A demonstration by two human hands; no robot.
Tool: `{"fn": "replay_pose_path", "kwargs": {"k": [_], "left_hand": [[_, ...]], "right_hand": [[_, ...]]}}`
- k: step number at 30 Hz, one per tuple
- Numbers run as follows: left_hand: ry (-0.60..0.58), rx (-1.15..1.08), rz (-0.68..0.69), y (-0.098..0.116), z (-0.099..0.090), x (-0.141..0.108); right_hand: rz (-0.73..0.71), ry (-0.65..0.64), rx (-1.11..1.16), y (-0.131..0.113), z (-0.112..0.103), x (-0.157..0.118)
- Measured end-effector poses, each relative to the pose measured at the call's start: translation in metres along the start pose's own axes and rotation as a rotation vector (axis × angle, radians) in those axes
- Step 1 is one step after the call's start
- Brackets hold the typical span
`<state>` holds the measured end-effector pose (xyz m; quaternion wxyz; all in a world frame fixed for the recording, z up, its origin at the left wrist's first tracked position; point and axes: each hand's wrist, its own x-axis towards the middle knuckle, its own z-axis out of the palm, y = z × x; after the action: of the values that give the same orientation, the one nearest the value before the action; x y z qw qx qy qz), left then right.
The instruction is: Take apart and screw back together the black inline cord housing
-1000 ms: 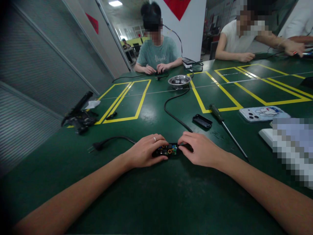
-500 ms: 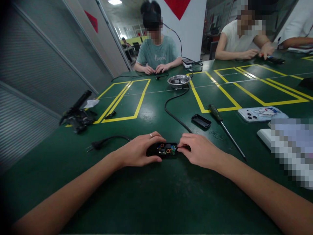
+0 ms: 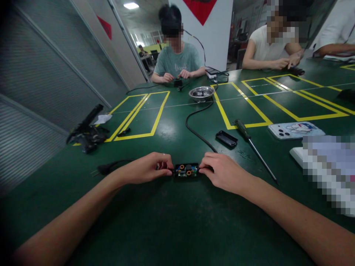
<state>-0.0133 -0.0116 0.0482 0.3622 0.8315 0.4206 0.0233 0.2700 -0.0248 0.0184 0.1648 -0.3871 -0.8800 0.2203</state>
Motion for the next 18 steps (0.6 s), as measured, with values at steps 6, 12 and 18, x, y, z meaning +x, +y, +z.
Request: {"fn": "replay_pose_path", "kwargs": {"k": [6,12,18], "left_hand": [[0.014,0.001,-0.01,-0.001,0.002,0.002],[-0.011,-0.075,-0.02,-0.008,0.002,0.004],[-0.034,-0.105,-0.031,-0.012,0.003,0.005]], "right_hand": [[-0.05,0.035,-0.081,0.0,-0.002,0.002],[0.16,0.402,-0.424,0.034,-0.023,0.007],[0.43,0.269,-0.495,0.071,-0.029,0.006]]}}
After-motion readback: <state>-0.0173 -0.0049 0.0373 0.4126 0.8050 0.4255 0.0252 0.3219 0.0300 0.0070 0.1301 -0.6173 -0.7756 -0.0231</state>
